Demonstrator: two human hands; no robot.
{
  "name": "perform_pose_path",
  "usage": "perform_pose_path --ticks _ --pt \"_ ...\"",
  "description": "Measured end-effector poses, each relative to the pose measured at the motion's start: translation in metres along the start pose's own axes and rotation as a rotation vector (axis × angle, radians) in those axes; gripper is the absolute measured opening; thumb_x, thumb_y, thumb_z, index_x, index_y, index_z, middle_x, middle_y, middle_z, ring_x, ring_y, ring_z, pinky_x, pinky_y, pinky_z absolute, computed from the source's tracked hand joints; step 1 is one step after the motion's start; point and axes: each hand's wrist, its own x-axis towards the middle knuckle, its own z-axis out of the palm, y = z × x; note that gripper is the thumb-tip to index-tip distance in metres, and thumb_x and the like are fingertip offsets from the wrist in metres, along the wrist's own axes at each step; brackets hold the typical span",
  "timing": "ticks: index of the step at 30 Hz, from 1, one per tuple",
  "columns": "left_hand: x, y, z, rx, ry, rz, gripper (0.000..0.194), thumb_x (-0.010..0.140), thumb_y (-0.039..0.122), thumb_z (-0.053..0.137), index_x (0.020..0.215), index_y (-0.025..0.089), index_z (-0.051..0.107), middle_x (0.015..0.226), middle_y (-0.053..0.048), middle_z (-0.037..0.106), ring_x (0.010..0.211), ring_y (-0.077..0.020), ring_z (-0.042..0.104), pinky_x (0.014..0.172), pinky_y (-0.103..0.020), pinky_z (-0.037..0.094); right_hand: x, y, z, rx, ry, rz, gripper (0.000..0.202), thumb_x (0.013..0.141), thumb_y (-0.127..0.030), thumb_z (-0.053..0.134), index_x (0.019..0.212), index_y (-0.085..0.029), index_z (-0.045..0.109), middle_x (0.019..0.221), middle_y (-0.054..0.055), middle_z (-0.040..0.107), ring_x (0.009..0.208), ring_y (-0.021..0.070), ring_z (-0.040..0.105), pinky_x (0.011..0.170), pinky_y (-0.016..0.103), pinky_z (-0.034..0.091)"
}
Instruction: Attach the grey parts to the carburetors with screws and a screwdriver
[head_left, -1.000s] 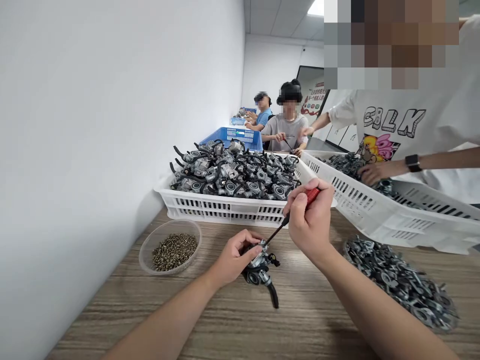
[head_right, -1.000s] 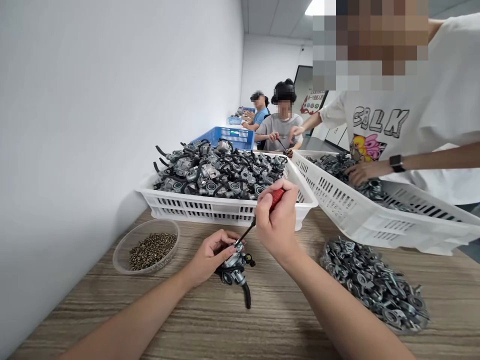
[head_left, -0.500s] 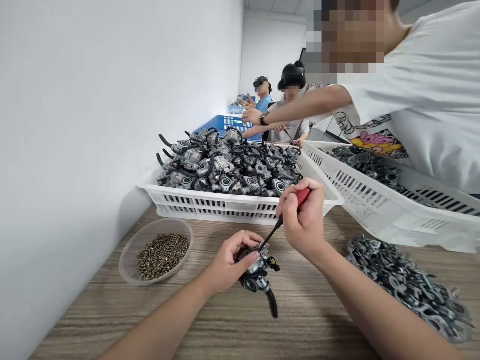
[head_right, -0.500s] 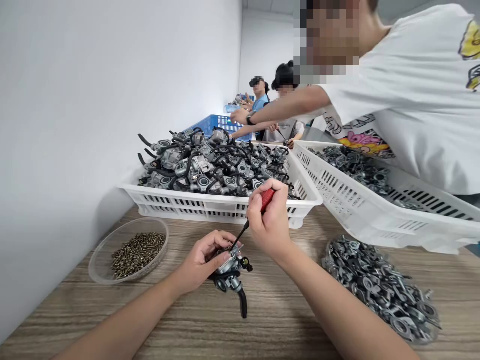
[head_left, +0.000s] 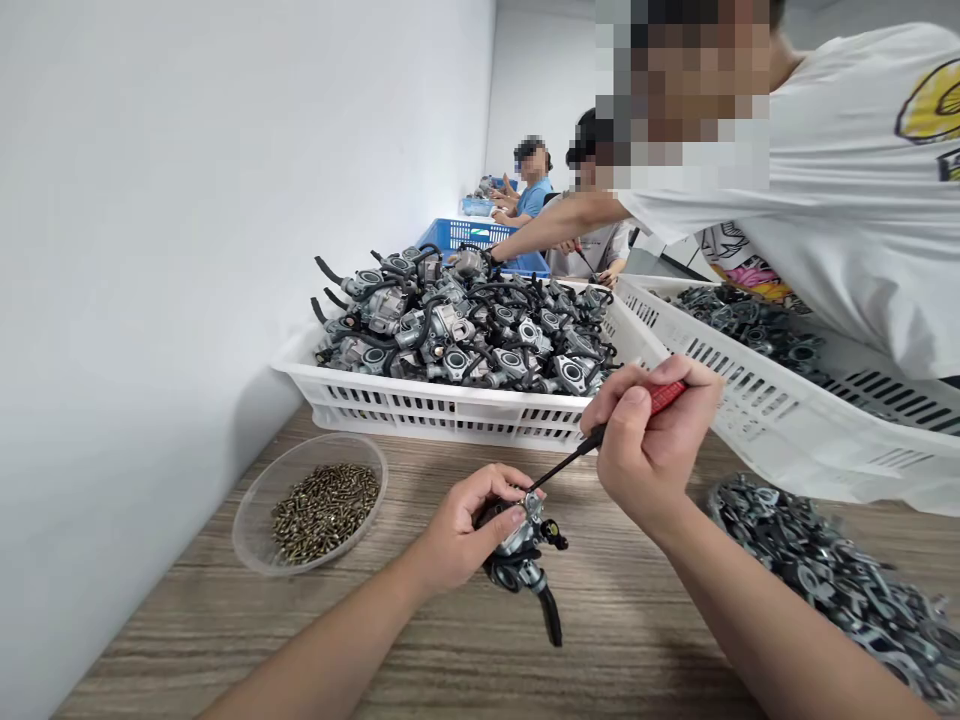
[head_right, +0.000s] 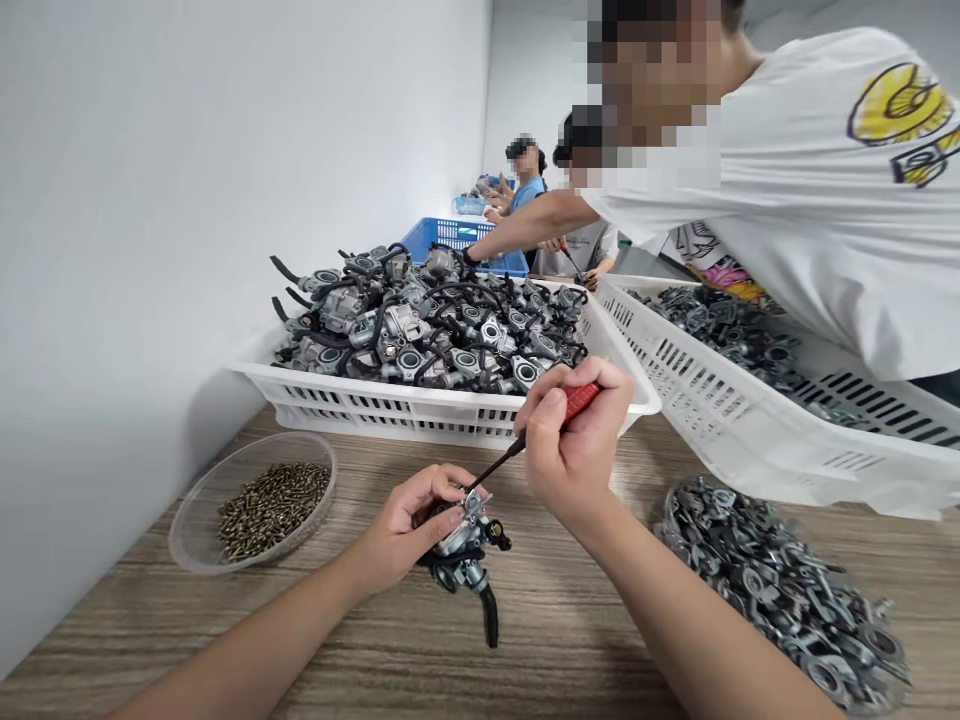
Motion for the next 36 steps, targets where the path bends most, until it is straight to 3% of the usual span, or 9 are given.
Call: perform_pose_path --ticks 20,22,25,28,30,33,36 --pt "-0.001 0.005 0.0 0.039 -0.004 -0.009 0.018 0.11 0.039 0.072 0.108 0.021 0.066 0.128 -0.012 0.074 0.116 -0.0255 0.073 0.1 -0.039 0.055 -0.008 0.001 0.001 0.035 -0.059 -0.032 0.015 0.114 -0.024 0.056 0.116 -0.034 0.044 0.076 -0.008 0.053 0.053 0.0152 0.055 0.047 0.029 0.045" --pt "-0.001 0.006 0.0 0.042 -0.003 -0.005 0.019 0.11 0.04 0.071 0.108 0.021 0.066 0.128 -0.012 0.074 0.115 -0.0248 0.072 0.1 -0.038 0.055 -0.005 0.001 -0.004 0.033 -0.112 -0.08 0.018 0.112 -0.021 0.056 0.119 -0.033 0.045 0.078 -0.007 0.054 0.055 0.0157 0.057 0.05 0.03 0.046" --pt "0.0 0.006 0.0 0.057 0.005 -0.019 0.023 0.11 0.043 0.071 0.107 0.021 0.066 0.127 -0.013 0.074 0.114 -0.0246 0.071 0.099 -0.037 0.054 0.007 -0.006 -0.022 -0.016 -0.323 -0.142 0.027 0.108 -0.022 0.062 0.128 -0.033 0.048 0.096 0.0 0.066 0.073 0.0197 0.068 0.065 0.037 0.057" --pt "0.0 0.005 0.001 0.053 0.007 -0.014 0.023 0.11 0.043 0.072 0.107 0.02 0.066 0.126 -0.013 0.074 0.115 -0.0249 0.071 0.099 -0.038 0.054 0.025 -0.02 -0.046 -0.103 -0.59 -0.026 0.042 0.103 -0.025 0.072 0.139 -0.032 0.051 0.129 0.011 0.069 0.11 0.0297 0.073 0.089 0.049 0.065" --pt "0.0 0.004 0.001 0.04 0.007 -0.001 0.021 0.109 0.041 0.072 0.109 0.021 0.065 0.128 -0.013 0.073 0.117 -0.0253 0.072 0.101 -0.039 0.054 0.036 -0.029 -0.06 -0.119 -0.71 0.076 0.046 0.104 -0.023 0.073 0.145 -0.032 0.053 0.138 0.012 0.069 0.12 0.0311 0.072 0.096 0.05 0.066" --pt "0.0 0.003 0.001 0.019 0.004 0.003 0.02 0.109 0.038 0.073 0.113 0.02 0.065 0.128 -0.014 0.073 0.119 -0.0268 0.073 0.103 -0.041 0.056 0.045 -0.035 -0.07 -0.169 -0.776 0.092 0.04 0.106 -0.023 0.073 0.142 -0.032 0.059 0.131 0.01 0.073 0.113 0.0285 0.075 0.094 0.046 0.066" --pt "0.001 0.005 0.002 0.017 0.002 -0.009 0.019 0.109 0.034 0.073 0.114 0.02 0.063 0.129 -0.015 0.072 0.122 -0.0277 0.073 0.105 -0.043 0.057 0.046 -0.037 -0.068 -0.302 -0.708 -0.022 0.021 0.101 -0.028 0.081 0.117 -0.03 0.069 0.101 0.004 0.076 0.083 0.0234 0.073 0.073 0.039 0.063"
